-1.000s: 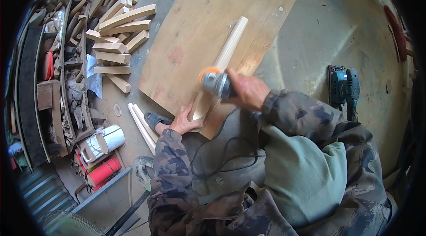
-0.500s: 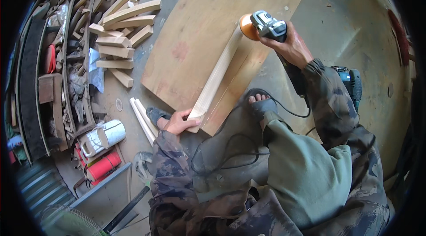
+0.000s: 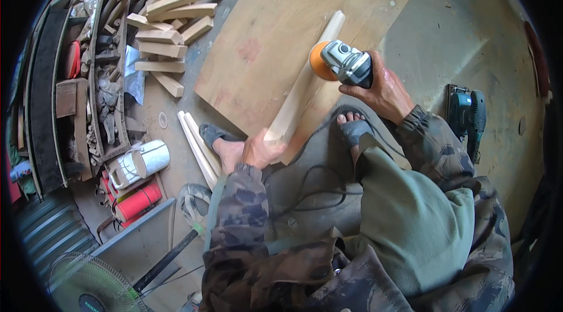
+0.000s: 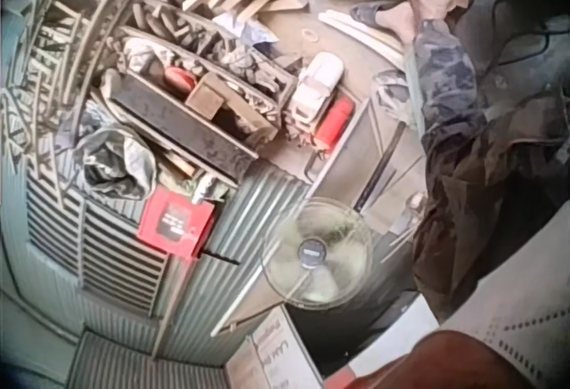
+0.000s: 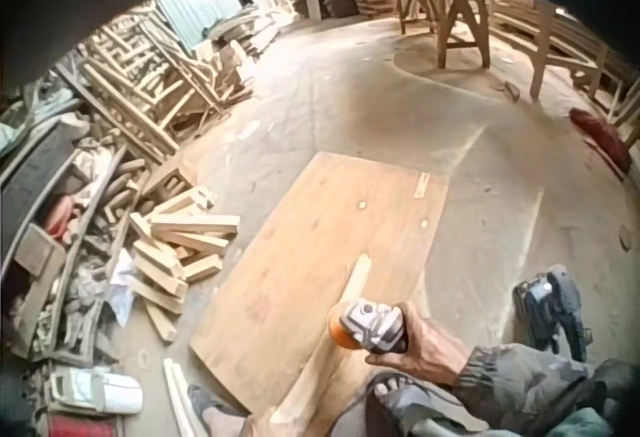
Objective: Sand a curved wooden furniture component, likely a chair leg, using an angle grinder with a sanding disc and a finishing orbital sander.
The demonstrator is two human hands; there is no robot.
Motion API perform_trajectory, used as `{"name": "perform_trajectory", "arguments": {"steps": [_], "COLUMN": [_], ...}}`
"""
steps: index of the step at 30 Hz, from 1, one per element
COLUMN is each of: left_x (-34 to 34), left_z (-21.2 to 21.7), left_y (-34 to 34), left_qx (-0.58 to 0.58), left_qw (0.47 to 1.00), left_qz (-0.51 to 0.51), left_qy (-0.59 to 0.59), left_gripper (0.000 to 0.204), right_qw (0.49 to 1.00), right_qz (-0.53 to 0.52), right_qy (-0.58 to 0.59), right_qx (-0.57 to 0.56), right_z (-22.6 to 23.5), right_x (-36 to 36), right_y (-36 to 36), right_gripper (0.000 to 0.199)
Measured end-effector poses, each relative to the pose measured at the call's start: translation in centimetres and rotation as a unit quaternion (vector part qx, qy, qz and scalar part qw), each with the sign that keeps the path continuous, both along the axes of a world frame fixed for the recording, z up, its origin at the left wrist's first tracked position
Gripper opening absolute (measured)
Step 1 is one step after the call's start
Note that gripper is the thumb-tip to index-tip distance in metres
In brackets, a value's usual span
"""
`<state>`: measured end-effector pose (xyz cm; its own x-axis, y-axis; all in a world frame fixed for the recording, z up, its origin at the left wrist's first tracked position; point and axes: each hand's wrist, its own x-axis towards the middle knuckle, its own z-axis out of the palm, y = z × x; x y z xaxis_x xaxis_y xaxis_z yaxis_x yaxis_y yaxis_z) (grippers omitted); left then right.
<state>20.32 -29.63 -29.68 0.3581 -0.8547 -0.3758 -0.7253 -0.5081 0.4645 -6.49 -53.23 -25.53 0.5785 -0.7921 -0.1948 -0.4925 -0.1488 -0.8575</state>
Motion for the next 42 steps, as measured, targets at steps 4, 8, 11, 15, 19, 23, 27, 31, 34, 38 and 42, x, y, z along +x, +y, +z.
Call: {"name": "perform_trajectory", "arguments": {"steps": [4, 8, 11, 15, 19, 23, 27, 31, 34, 38, 42], "left_x": [1.1, 1.1, 1.0, 0.9, 0.8, 1.5, 1.9, 4.2, 6.1, 6.5, 6.1], "left_z": [0.2, 0.1, 0.1, -0.1, 0.2, -0.4, -1.1, -1.0, -1.1, -2.1, -1.9], "left_y": [-0.8, -1.3, -1.2, -0.9, -1.0, -0.7, -1.1, -1.6, -1.4, -1.5, -2.2], "left_qx": [0.058, 0.074, 0.066, 0.059, 0.071, 0.051, 0.055, 0.083, 0.130, 0.150, 0.146], "left_qw": [0.998, 0.995, 0.994, 0.996, 0.996, 0.995, 0.990, 0.983, 0.956, 0.945, 0.917], "left_qz": [-0.015, -0.016, -0.017, -0.025, -0.013, -0.015, -0.020, -0.035, 0.027, 0.029, 0.053], "left_qy": [0.037, 0.068, 0.088, 0.057, 0.058, 0.087, 0.124, 0.158, 0.263, 0.288, 0.367], "left_gripper": [0.053, 0.055, 0.055, 0.053, 0.053, 0.052, 0.053, 0.056, 0.056, 0.052, 0.054], "right_qw": [0.998, 0.991, 0.981, 0.977, 0.987, 0.983, 0.978, 0.995, 0.984, 0.982, 0.990], "right_qz": [0.049, 0.130, 0.186, 0.205, 0.126, -0.006, -0.055, 0.046, 0.169, 0.175, 0.032], "right_qy": [0.015, 0.039, 0.008, 0.031, 0.076, 0.111, 0.136, 0.047, 0.008, 0.010, 0.080], "right_qx": [0.030, -0.017, -0.046, -0.051, -0.060, -0.143, -0.150, -0.072, -0.051, -0.070, -0.113], "right_z": [1.4, -0.3, -1.0, -0.1, -1.1, -3.6, -5.1, -3.0, -1.9, -2.3, -4.2], "right_x": [1.1, 2.3, 3.0, 3.4, 3.0, 1.7, 0.8, 3.3, 5.7, 6.0, 3.4], "right_y": [2.5, 4.9, 6.5, 6.4, 1.0, -7.4, -9.4, -1.4, 5.0, 4.4, -4.8], "right_gripper": [0.066, 0.067, 0.066, 0.065, 0.063, 0.067, 0.067, 0.066, 0.069, 0.066, 0.066]}}
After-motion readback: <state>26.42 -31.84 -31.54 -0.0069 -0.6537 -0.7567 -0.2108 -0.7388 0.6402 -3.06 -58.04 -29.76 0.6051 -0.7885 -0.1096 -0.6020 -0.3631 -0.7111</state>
